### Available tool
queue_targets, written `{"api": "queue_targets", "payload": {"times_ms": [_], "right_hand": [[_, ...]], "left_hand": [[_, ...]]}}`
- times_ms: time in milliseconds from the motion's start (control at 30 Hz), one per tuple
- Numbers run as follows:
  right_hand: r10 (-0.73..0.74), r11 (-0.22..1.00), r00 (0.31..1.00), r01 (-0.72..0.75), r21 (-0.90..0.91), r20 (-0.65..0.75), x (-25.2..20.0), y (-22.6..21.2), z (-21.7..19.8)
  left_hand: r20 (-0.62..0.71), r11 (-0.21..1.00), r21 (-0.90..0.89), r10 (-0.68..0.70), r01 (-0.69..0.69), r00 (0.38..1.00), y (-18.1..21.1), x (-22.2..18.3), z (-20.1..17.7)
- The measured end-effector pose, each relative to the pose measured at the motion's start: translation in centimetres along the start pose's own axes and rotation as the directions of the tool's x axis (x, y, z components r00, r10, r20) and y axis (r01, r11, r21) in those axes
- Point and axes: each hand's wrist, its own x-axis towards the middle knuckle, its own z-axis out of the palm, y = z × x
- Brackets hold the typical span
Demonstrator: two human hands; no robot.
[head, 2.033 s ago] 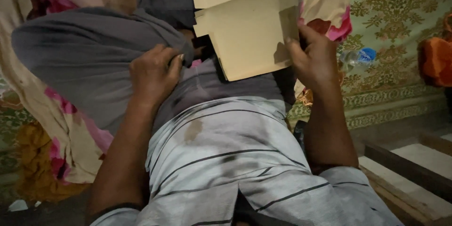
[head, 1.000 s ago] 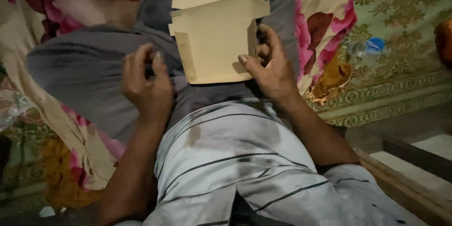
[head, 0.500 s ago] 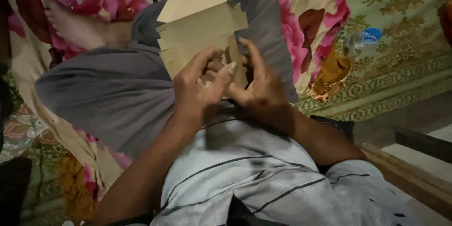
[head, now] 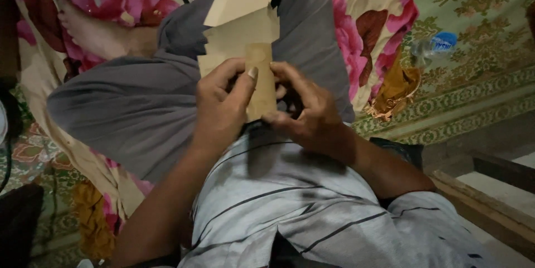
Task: Assembling small cardboard boxes by folding and tucking tabs by hand.
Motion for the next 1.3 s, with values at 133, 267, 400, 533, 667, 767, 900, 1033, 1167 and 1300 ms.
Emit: {"api": "queue_targets", "payload": {"times_ms": [133,267,400,533,667,767,900,1033,1167,1300], "right_hand": [[0.018,1.000,0.990,-0.019,-0.004,-0.137,-0.2,-0.5,-0.4],[-0.025,0.998,0.978,0.014,-0.055,-0.205,0.3,-0.2,-0.8],[-0.156,0.979,0.963,0.123,-0.161,-0.218,0.7,0.0,-1.4],[-0.277,0.953,0.925,0.230,-0.196,-0.261,1.5,-0.4,-1.3],[-0.333,0.932,0.904,0.274,-0.236,-0.266,2.1,-0.3,-1.6],[-0.369,0.917,0.910,0.324,-0.232,-0.189,2.7,-0.3,-2.2],[-0.431,0.878,0.900,0.401,-0.262,-0.064,3.3,-1.0,-3.8],[-0.467,0.784,0.873,0.483,-0.390,0.142,4.3,-2.8,-5.6],[-0.450,0.777,0.854,0.518,-0.357,0.260,5.3,-2.2,-6.9],[-0.426,0.716,0.821,0.563,-0.413,0.380,6.2,-1.8,-7.7]], "left_hand": [[0.064,0.997,-0.055,-0.049,0.052,0.997,-0.7,-0.1,-1.5],[0.075,0.993,-0.092,-0.065,0.072,0.995,-0.1,-0.9,-1.9],[0.120,0.995,-0.099,0.020,-0.008,0.993,0.3,-1.2,-2.0],[0.158,0.993,-0.106,0.076,-0.059,0.985,0.0,-1.4,-2.0],[0.192,0.992,-0.115,0.076,-0.055,0.978,-1.1,-1.7,-2.0],[0.209,0.990,-0.084,0.129,-0.113,0.969,-0.5,-1.4,-2.0],[0.242,0.994,-0.035,0.111,-0.106,0.964,0.1,-1.6,-2.3],[0.271,0.992,0.055,0.096,-0.115,0.958,0.7,-1.6,-2.4],[0.293,0.998,0.032,0.047,-0.059,0.955,1.1,-1.7,-2.4],[0.297,0.989,0.087,0.089,-0.119,0.951,0.8,-1.6,-2.3]]}}
